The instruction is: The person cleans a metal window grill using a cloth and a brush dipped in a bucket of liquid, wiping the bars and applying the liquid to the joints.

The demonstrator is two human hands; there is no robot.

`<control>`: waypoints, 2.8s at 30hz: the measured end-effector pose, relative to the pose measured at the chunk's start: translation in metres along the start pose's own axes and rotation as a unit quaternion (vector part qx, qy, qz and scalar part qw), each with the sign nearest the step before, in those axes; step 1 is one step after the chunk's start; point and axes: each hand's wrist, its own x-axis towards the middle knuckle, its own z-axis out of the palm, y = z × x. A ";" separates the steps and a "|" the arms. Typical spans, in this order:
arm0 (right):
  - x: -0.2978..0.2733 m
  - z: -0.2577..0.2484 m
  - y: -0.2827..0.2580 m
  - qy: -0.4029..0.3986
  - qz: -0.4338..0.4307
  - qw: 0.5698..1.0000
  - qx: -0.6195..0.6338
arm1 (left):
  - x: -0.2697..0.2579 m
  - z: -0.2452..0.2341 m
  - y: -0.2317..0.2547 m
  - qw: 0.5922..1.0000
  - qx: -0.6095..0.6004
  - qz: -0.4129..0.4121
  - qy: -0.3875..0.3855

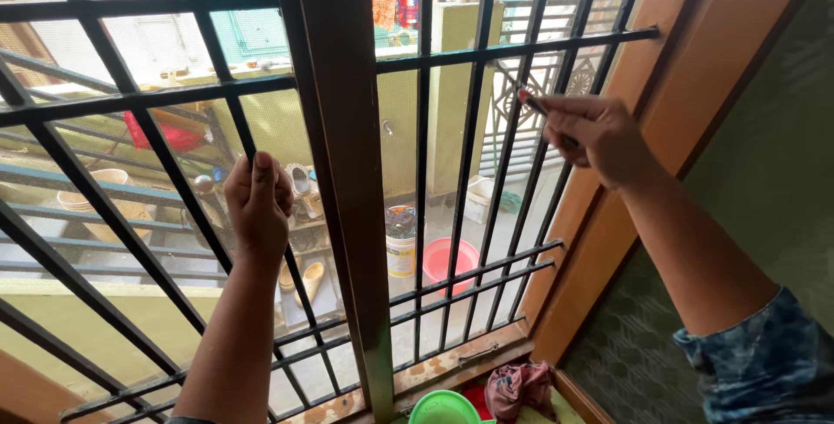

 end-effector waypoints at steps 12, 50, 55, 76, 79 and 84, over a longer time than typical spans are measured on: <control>0.042 -0.057 0.048 -0.149 -0.009 0.988 -0.046 | -0.002 0.001 0.000 1.000 -0.005 -0.006 0.004; -0.113 0.030 0.125 0.049 -0.304 0.643 -0.702 | -0.001 0.003 -0.004 1.000 -0.019 -0.006 0.007; -0.063 -0.010 0.090 0.134 -0.334 0.610 -0.706 | -0.005 0.003 -0.006 0.998 -0.056 -0.007 0.014; -0.352 0.209 0.300 -0.031 0.080 0.941 -0.326 | -0.010 -0.017 -0.037 0.997 -0.056 0.025 -0.042; -0.396 0.264 0.342 -0.175 0.177 0.877 -0.411 | -0.010 -0.023 -0.043 0.994 -0.045 0.061 -0.079; -0.399 0.301 0.369 -0.313 0.131 0.823 -0.455 | -0.012 -0.031 -0.049 0.993 0.026 0.080 -0.079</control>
